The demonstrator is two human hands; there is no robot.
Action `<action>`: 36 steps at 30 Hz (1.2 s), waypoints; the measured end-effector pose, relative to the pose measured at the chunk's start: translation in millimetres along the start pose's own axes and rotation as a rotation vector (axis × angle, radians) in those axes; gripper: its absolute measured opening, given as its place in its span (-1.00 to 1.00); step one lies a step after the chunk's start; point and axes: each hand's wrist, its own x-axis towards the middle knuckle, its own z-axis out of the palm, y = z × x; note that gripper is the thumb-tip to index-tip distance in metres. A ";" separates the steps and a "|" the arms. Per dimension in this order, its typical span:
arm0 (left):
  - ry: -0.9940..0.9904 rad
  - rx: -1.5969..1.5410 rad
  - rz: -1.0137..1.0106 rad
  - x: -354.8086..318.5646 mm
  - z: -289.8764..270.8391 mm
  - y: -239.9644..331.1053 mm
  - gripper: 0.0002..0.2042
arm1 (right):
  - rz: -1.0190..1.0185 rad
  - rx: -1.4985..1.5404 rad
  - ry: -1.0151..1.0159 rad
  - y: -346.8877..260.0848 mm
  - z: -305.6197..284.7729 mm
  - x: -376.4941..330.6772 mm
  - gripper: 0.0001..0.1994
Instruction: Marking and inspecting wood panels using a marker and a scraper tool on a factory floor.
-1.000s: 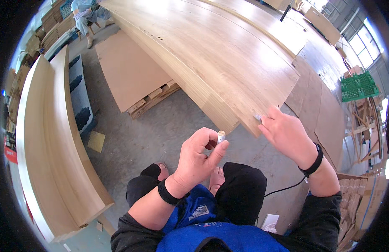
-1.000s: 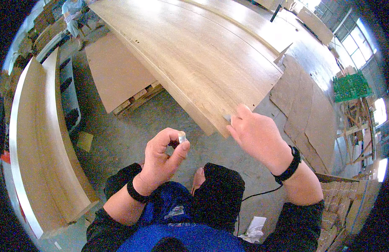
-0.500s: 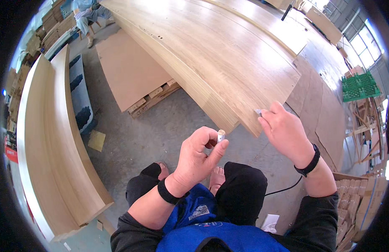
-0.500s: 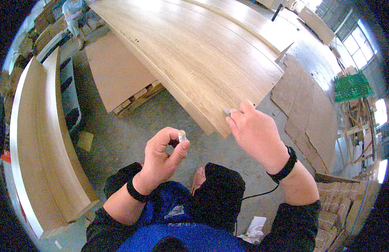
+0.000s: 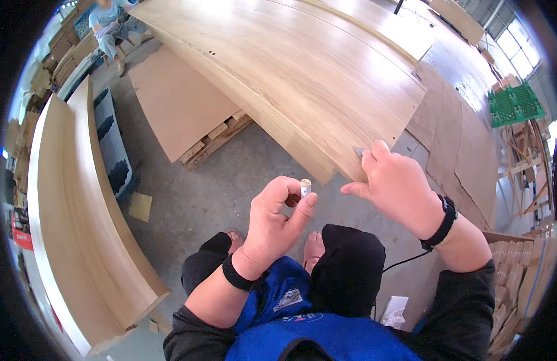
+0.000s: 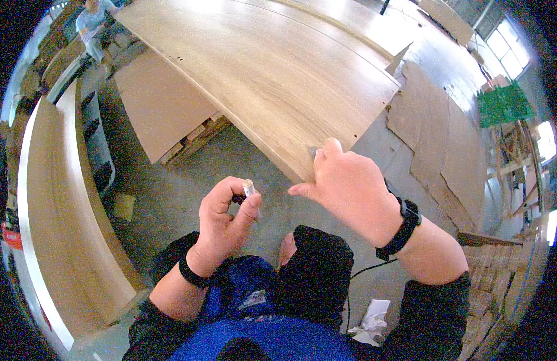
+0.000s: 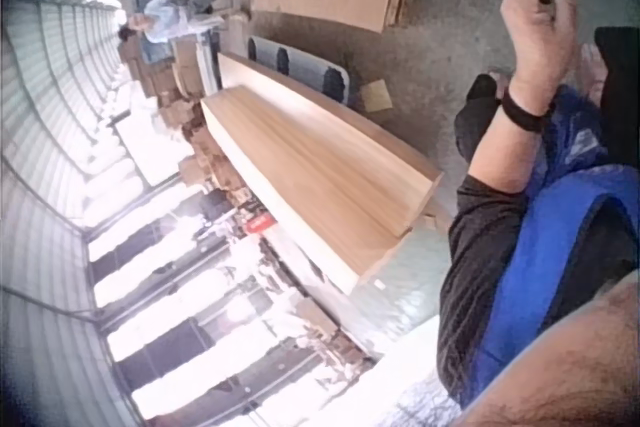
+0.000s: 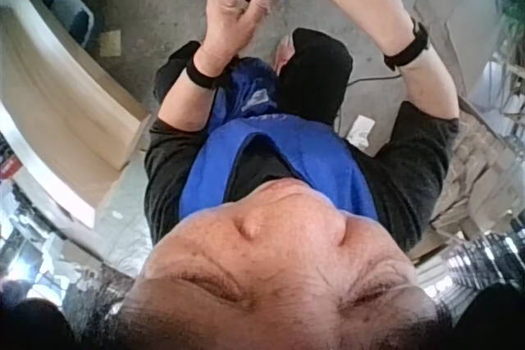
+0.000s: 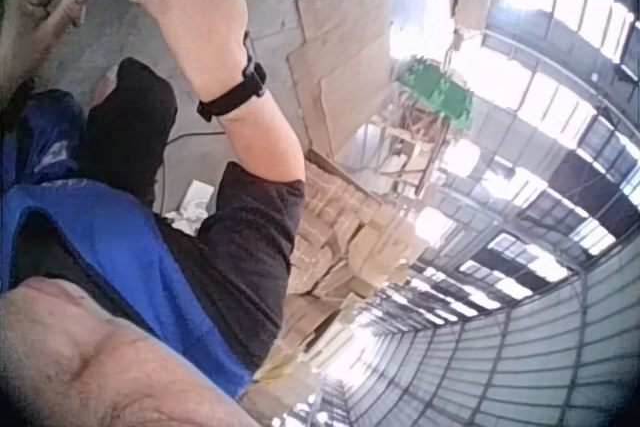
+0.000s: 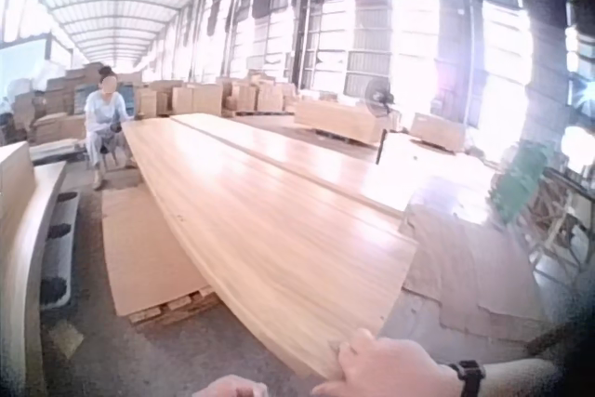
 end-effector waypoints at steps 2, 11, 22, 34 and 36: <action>0.000 0.004 -0.026 -0.7 -0.3 0.0 -0.86 | -0.006 -0.003 -0.025 -1.9 -1.6 -1.1 -0.34; 0.026 -0.047 -0.040 -1.6 -3.3 0.2 -0.87 | 0.059 0.000 -0.150 -7.6 -9.5 -7.9 -0.36; 0.030 -0.042 0.011 -2.4 -6.9 3.4 -0.86 | 0.031 0.124 0.039 16.2 -13.6 -4.2 -0.82; 0.012 -0.008 0.020 -0.9 -11.0 3.4 -0.85 | -0.105 0.101 -0.075 28.3 -13.6 9.5 -0.82; 0.013 -0.009 0.017 -0.9 -10.9 4.0 -0.85 | -0.107 0.084 -0.100 28.3 -16.3 8.3 -0.81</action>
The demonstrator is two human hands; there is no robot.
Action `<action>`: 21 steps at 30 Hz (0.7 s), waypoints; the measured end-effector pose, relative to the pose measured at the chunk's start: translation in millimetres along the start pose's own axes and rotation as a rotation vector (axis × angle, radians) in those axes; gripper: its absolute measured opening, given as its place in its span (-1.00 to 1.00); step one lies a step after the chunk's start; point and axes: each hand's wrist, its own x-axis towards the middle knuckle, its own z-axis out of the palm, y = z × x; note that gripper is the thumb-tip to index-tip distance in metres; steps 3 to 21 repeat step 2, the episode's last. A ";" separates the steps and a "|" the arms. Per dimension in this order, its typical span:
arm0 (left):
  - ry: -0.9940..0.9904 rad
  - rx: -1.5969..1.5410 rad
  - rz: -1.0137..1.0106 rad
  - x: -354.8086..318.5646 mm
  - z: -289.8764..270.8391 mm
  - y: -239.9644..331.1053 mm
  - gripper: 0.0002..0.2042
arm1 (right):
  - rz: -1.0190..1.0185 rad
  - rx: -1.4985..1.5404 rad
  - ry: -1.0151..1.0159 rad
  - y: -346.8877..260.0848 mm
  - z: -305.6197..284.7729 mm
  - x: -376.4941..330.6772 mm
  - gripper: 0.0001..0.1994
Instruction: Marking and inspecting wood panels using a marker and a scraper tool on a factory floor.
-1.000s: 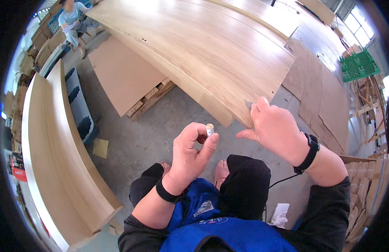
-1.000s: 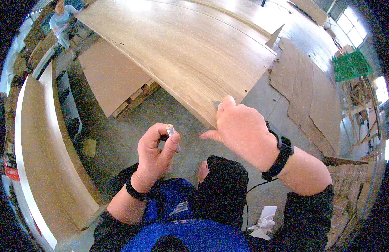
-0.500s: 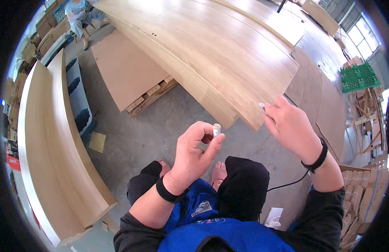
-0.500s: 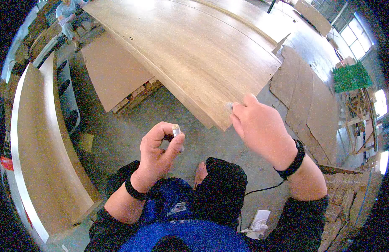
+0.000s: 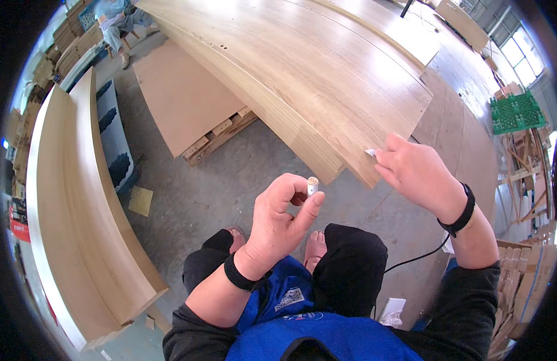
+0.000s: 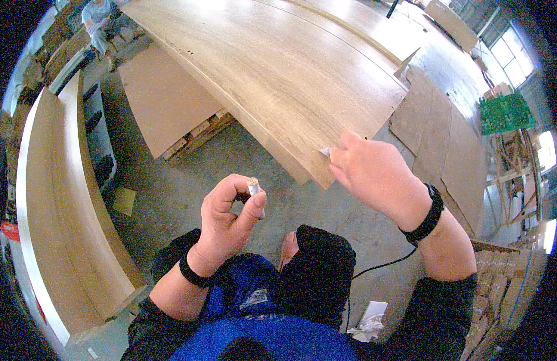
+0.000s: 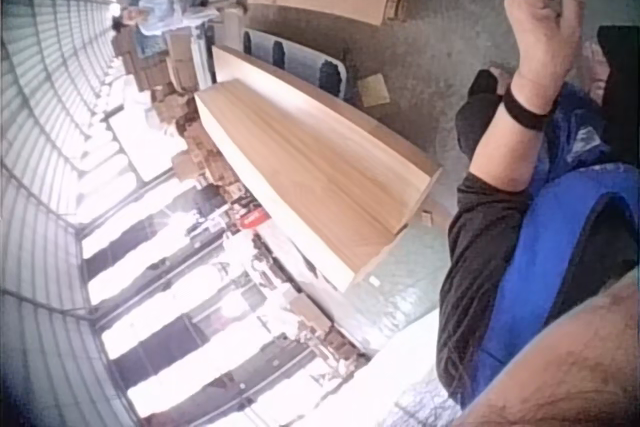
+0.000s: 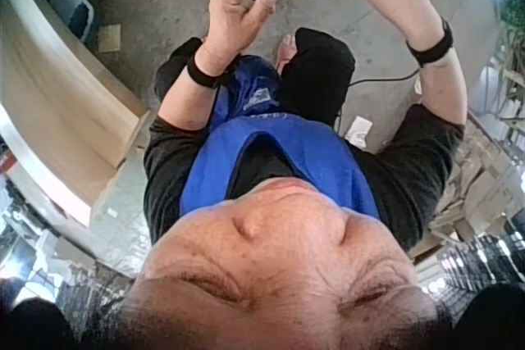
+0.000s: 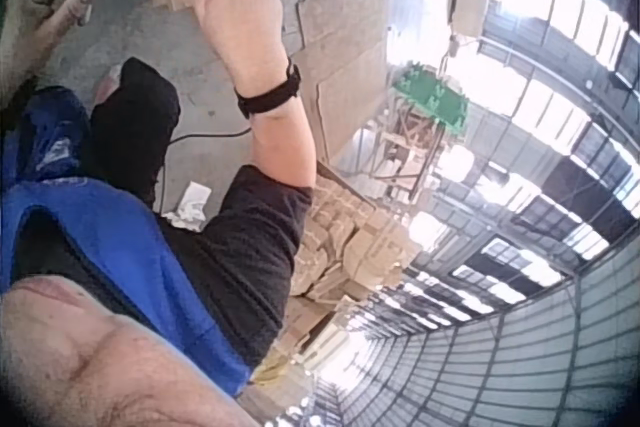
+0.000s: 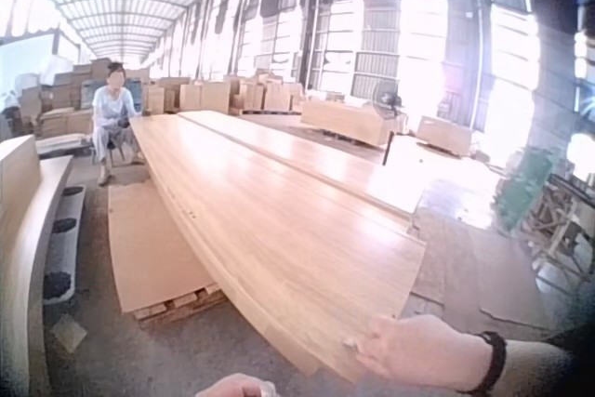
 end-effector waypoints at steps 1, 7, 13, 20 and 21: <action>0.004 0.009 0.005 -0.1 0.1 0.3 -0.85 | -0.016 -0.010 -0.034 -0.2 -1.9 -1.3 -0.81; 0.002 -0.002 -0.004 -0.2 0.3 0.6 -0.85 | -0.035 -0.017 -0.058 -0.3 -4.1 -3.0 -0.82; 0.002 -0.002 -0.004 -0.2 0.3 0.6 -0.85 | -0.035 -0.017 -0.058 -0.3 -4.1 -3.0 -0.82; 0.002 -0.002 -0.004 -0.2 0.3 0.6 -0.85 | -0.035 -0.017 -0.058 -0.3 -4.1 -3.0 -0.82; 0.002 -0.002 -0.004 -0.2 0.3 0.6 -0.85 | -0.035 -0.017 -0.058 -0.3 -4.1 -3.0 -0.82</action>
